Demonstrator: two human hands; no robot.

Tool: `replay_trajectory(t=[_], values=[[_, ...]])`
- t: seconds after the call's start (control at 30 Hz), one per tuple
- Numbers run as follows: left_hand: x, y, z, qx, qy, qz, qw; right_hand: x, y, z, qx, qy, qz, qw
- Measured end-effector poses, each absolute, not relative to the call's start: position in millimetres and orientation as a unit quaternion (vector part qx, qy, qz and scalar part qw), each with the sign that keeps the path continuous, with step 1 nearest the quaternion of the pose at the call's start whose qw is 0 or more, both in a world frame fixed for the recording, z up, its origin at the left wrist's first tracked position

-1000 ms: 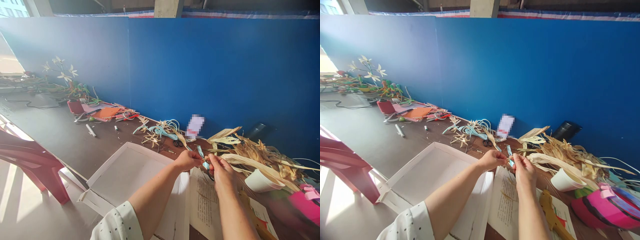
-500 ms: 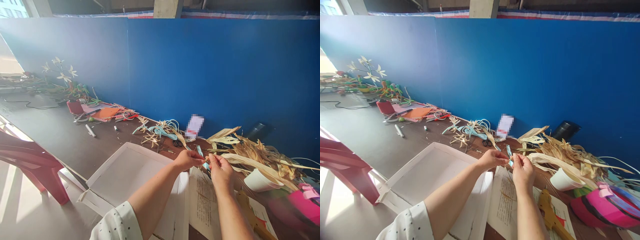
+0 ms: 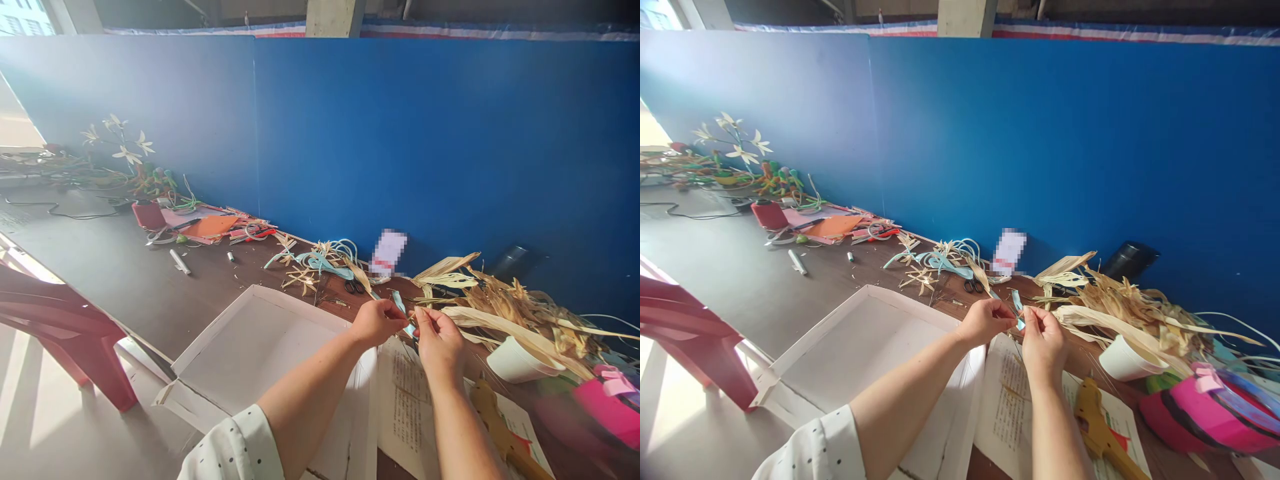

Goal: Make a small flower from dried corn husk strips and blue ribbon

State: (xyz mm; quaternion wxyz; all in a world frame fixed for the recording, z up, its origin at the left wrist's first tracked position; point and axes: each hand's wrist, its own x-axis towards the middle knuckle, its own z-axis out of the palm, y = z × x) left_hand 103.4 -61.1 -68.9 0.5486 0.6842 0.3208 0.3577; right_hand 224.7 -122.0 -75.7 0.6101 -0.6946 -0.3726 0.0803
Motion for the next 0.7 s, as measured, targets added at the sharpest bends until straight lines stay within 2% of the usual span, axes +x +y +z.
replay_trajectory(t=[0.43, 0.7], values=[[105.3, -54.1, -75.4, 0.701, 0.326, 0.316, 0.550, 224.3, -123.0, -73.8, -0.706, -0.402, 0.072, 0.579], [102.7, -54.7, -71.5, 0.670, 0.335, 0.322, 0.579, 222.9, -121.9, -77.6, -0.691, -0.404, 0.094, 0.592]])
